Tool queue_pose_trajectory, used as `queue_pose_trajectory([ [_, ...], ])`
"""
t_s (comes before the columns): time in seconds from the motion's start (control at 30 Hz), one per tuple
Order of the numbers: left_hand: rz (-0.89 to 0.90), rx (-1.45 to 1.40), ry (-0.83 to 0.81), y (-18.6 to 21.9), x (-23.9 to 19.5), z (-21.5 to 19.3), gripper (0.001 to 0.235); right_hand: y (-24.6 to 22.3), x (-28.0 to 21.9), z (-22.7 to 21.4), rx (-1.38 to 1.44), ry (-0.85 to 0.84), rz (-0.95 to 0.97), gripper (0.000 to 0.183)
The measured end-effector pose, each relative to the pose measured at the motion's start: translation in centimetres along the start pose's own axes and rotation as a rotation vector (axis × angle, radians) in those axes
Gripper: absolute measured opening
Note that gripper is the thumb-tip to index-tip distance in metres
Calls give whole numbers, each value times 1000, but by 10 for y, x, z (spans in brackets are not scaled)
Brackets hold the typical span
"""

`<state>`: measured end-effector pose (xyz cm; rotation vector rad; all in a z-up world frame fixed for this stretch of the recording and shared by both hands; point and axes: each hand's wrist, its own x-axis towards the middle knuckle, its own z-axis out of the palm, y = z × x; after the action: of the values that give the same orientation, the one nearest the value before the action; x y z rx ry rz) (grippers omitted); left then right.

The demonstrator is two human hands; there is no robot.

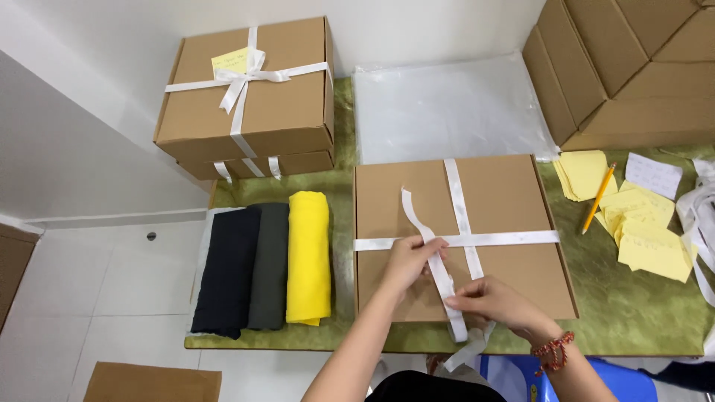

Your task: Packing an item into a cardboard box and securing it with a decorative white ribbon

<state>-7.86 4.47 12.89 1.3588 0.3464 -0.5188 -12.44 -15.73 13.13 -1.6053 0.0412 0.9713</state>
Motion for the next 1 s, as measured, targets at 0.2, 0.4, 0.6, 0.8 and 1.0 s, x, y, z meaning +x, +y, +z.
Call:
queue_pose_trajectory([
  [0.2, -19, 131, -266, -63, -38, -9, 34, -1, -29, 40, 339, 523, 47, 74],
  [0.4, -46, 262, -332, -120, -53, -1, 35, 67, 11, 41, 292, 565, -36, 34],
  [0.6, -26, 282, -284, -115, -63, -7, 42, 66, 19, 48, 343, 640, -58, 28],
  [0.8, 82, 295, 2, -71, -59, -27, 27, 72, 35, 35, 448, 603, -13, 33],
  [1.0, 328, 676, 149, -56, 16, -43, 16, 54, 33, 29, 506, 584, 23, 34],
])
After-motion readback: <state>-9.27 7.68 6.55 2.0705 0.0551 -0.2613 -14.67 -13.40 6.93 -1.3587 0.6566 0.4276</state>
